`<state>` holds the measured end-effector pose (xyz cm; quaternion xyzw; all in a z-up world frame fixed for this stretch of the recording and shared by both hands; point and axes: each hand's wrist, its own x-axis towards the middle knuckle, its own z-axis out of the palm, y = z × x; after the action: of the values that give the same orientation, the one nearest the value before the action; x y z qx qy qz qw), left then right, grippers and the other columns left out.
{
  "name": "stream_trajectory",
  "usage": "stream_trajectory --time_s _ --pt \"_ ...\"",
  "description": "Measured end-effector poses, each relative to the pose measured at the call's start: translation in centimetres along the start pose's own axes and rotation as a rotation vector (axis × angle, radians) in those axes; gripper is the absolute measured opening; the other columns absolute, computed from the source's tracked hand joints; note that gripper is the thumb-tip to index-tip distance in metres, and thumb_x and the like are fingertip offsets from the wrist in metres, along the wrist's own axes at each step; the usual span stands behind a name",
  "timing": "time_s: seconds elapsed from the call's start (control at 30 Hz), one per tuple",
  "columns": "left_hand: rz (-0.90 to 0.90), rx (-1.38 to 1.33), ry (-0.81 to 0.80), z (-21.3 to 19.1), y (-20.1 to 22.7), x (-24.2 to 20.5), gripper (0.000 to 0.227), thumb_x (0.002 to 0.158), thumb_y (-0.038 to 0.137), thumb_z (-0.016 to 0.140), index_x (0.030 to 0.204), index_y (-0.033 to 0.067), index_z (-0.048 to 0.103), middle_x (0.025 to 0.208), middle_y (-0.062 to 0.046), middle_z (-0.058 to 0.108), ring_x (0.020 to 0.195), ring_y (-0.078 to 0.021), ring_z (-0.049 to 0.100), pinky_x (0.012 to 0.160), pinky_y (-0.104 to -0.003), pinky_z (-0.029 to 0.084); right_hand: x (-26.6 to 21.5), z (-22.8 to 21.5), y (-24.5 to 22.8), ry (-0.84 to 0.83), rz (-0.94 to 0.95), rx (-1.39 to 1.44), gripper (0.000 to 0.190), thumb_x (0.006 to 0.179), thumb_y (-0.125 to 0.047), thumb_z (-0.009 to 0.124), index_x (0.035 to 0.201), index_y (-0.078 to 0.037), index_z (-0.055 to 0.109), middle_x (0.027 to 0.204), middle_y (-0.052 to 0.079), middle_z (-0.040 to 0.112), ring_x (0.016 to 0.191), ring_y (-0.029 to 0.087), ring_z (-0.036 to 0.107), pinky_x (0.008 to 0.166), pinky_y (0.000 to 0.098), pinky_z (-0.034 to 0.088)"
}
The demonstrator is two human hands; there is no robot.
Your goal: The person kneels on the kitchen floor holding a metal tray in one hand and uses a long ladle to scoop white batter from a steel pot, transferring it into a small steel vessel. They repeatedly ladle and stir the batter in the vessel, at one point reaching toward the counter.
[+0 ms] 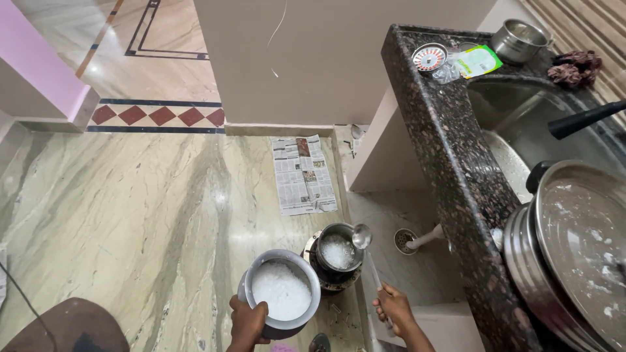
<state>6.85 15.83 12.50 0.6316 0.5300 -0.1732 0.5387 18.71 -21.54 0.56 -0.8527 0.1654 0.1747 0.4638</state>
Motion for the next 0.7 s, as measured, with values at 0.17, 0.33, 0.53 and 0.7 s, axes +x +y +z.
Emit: stream_trajectory --time_s 0.17,0.33,0.53,0.7 --pt "0.014 0.026 -0.005 0.3 0.6 -0.2 0.094 0.081 0.020 0.066 0.158 0.0092 0.014 0.144 -0.026 0.049 0.106 -0.0473 0.073 0.061 -0.048 0.071 -5.9 -4.2 -5.6 -0.278 0.552 0.723 0.062 0.102 -0.018 0.053 0.161 -0.020 0.035 0.073 0.009 0.057 0.054 0.014 0.044 0.045 0.0304 0.038" --pt "0.075 0.036 -0.025 0.3 1.9 -1.2 0.094 0.081 0.021 0.066 0.158 0.0126 0.013 0.147 -0.024 0.046 0.108 -0.0466 0.071 0.061 -0.048 0.071 -9.4 -7.2 -6.8 -0.440 0.422 0.481 0.057 0.102 -0.020 0.058 0.156 -0.013 0.044 0.071 0.009 0.057 0.052 0.015 0.045 0.042 0.0307 0.037" --pt "0.146 0.163 -0.033 0.9 3.5 -1.8 0.097 0.084 0.024 0.066 0.159 0.0131 0.005 0.151 -0.025 0.038 0.107 -0.0475 0.070 0.062 -0.045 0.072 -12.7 -2.3 -8.1 -0.323 -0.221 -0.243 0.046 0.094 -0.016 0.063 0.140 -0.020 0.066 0.084 0.008 0.068 0.074 0.020 0.062 0.069 0.0378 0.052" --pt "0.224 0.281 -0.038 1.6 4.0 -2.2 0.097 0.084 0.024 0.066 0.159 0.0123 0.005 0.152 -0.027 0.036 0.103 -0.0501 0.071 0.062 -0.044 0.070 -16.4 2.9 -10.5 -0.169 -0.288 -0.702 0.043 0.100 -0.015 0.052 0.139 -0.029 0.063 0.108 0.018 0.066 0.105 0.036 0.067 0.094 0.0496 0.051"
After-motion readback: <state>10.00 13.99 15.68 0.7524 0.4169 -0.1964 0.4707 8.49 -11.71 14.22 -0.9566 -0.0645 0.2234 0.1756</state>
